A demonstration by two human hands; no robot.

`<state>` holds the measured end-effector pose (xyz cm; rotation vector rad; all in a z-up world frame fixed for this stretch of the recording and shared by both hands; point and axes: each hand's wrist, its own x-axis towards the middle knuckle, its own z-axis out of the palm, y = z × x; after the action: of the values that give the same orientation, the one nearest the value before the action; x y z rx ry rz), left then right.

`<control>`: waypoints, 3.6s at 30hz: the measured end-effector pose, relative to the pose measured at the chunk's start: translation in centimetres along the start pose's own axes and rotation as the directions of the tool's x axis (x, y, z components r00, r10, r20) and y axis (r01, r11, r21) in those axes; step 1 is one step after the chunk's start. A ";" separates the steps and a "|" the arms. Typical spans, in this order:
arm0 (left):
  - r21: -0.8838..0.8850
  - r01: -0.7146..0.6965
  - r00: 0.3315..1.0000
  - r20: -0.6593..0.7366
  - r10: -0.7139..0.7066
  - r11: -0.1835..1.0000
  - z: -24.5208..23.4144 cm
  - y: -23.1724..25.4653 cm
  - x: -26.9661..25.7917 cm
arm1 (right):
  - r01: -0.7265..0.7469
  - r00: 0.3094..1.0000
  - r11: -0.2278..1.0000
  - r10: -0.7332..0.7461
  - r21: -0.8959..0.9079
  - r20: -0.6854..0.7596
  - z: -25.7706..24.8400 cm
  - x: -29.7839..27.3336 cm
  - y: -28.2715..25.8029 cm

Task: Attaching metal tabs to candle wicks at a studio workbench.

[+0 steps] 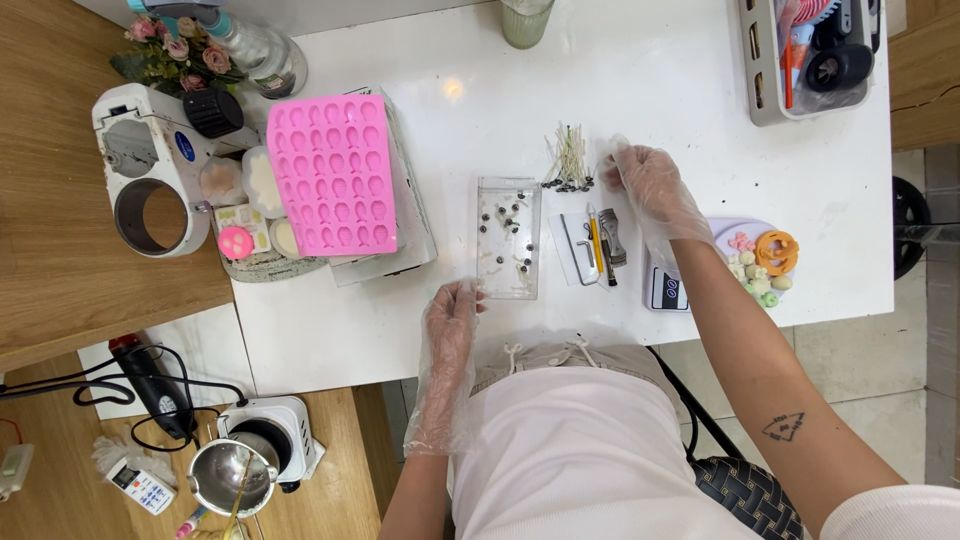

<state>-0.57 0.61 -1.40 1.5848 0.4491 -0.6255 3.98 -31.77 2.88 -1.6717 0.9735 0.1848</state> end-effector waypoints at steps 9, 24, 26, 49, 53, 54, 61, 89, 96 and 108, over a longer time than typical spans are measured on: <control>-0.009 -0.027 1.000 -0.003 0.027 1.000 -0.4 -1.1 0.6 | 0.061 0.996 0.997 -0.057 -0.049 0.070 0.3 2.5 1.7; -0.092 -0.069 0.997 -0.040 0.066 0.993 -0.7 -3.9 2.1 | 0.280 0.960 0.854 -0.242 -0.438 0.142 3.6 -2.9 1.7; -0.096 -0.075 0.997 -0.040 0.071 0.993 -0.7 -3.5 1.9 | 0.240 0.966 0.792 -0.138 -0.562 0.218 5.7 -6.1 -1.3; -0.213 -0.078 0.997 -0.001 0.080 0.974 -1.2 -3.0 1.7 | 0.644 0.647 -0.116 -0.445 -0.756 0.620 8.8 -4.8 -0.4; -0.214 -0.091 0.995 0.019 0.098 0.973 -0.7 -2.1 1.4 | 0.476 0.873 0.214 0.002 -0.853 0.488 11.5 -5.8 0.3; -0.224 -0.089 0.995 0.021 0.096 0.970 -0.8 -2.1 1.2 | 0.599 0.798 0.021 -0.095 -0.801 0.595 12.1 -4.8 2.5; -0.174 -0.064 0.998 -0.014 0.062 0.983 -2.9 -1.7 -0.9 | 0.638 0.694 -0.061 -0.387 -0.768 0.607 12.9 -4.6 5.6; -0.214 -0.004 0.999 0.049 0.015 0.977 -0.6 2.4 -1.9 | 0.427 0.885 0.768 -0.246 -0.476 0.396 9.0 -8.8 1.5; -0.530 0.196 0.907 0.419 0.053 0.825 1.8 3.1 -0.7 | 0.271 0.908 0.960 -0.228 -0.076 0.352 7.4 -11.2 1.8; -0.522 0.186 0.911 0.410 0.053 0.832 1.8 5.1 -1.1 | 0.483 0.861 0.817 -0.377 -0.315 0.341 4.6 -13.7 -2.2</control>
<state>1.53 -1.71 3.20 0.8528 0.3282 -0.7792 -1.77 -20.86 10.80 -2.1297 0.3400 0.2999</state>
